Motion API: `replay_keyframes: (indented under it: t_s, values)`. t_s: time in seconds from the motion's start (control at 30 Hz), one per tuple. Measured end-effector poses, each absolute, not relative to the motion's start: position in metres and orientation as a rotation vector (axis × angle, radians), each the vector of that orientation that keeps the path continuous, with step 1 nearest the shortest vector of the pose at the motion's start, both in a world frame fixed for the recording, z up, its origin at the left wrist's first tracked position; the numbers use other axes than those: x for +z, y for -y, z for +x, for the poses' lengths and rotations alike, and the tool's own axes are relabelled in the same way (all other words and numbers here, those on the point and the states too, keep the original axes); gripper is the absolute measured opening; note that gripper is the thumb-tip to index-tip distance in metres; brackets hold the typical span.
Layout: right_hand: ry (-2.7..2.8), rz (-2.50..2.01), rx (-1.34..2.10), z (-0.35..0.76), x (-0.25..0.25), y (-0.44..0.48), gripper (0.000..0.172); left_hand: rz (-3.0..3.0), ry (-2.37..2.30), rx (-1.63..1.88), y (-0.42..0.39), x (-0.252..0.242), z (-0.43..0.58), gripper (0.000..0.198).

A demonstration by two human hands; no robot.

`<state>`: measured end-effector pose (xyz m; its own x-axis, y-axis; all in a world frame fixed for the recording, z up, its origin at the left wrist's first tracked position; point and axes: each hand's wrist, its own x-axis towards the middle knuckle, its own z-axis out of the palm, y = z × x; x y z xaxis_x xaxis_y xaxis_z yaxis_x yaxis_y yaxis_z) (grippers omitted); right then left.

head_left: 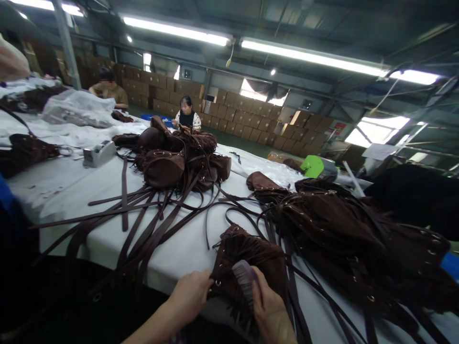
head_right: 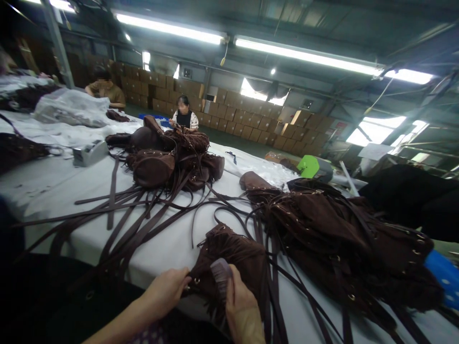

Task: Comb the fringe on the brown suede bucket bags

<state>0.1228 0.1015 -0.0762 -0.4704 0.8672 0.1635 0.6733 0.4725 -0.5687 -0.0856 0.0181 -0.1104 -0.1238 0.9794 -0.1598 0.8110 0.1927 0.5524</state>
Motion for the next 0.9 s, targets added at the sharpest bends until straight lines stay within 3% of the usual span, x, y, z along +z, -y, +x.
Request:
replay_keyframes:
  t_s: [0.17,0.27,0.37,0.43,0.53,0.63,0.7,0.83,0.9]
  values:
    - [2.559,-1.235,0.334,0.073,-0.058,-0.107,0.067,1.838,-1.878,0.66,-0.031,-0.075,-0.09,0.026]
    - [2.53,-1.162,0.794,0.052,-0.074,-0.106,0.052,1.851,-1.861,0.8,-0.04,-0.068,-0.094,0.023]
    - [2.021,-0.995,1.502,0.05,-0.097,-0.11,0.042,1.469,-1.801,1.196,-0.04,-0.09,-0.101,0.018]
    - [1.684,-0.899,1.786,0.055,-0.106,-0.113,0.051,1.125,-1.626,1.406,-0.036,-0.116,-0.103,0.036]
    - [1.48,-0.859,1.941,0.065,-0.103,-0.11,0.052,0.966,-1.357,1.404,-0.028,-0.146,-0.09,0.078]
    - [1.524,-0.879,1.974,0.069,-0.089,-0.104,0.053,1.071,-1.336,1.358,-0.03,-0.147,-0.066,0.094]
    - [1.54,-0.92,1.93,0.07,-0.083,-0.098,0.061,1.151,-1.503,1.339,-0.038,-0.137,-0.052,0.083]
    - [1.57,-0.953,1.855,0.077,-0.081,-0.084,0.071,1.374,-1.907,1.103,-0.063,-0.125,-0.041,0.025]
    - [1.645,-0.95,1.855,0.085,-0.084,-0.076,0.073,1.44,-1.976,0.892,-0.075,-0.126,-0.042,0.018]
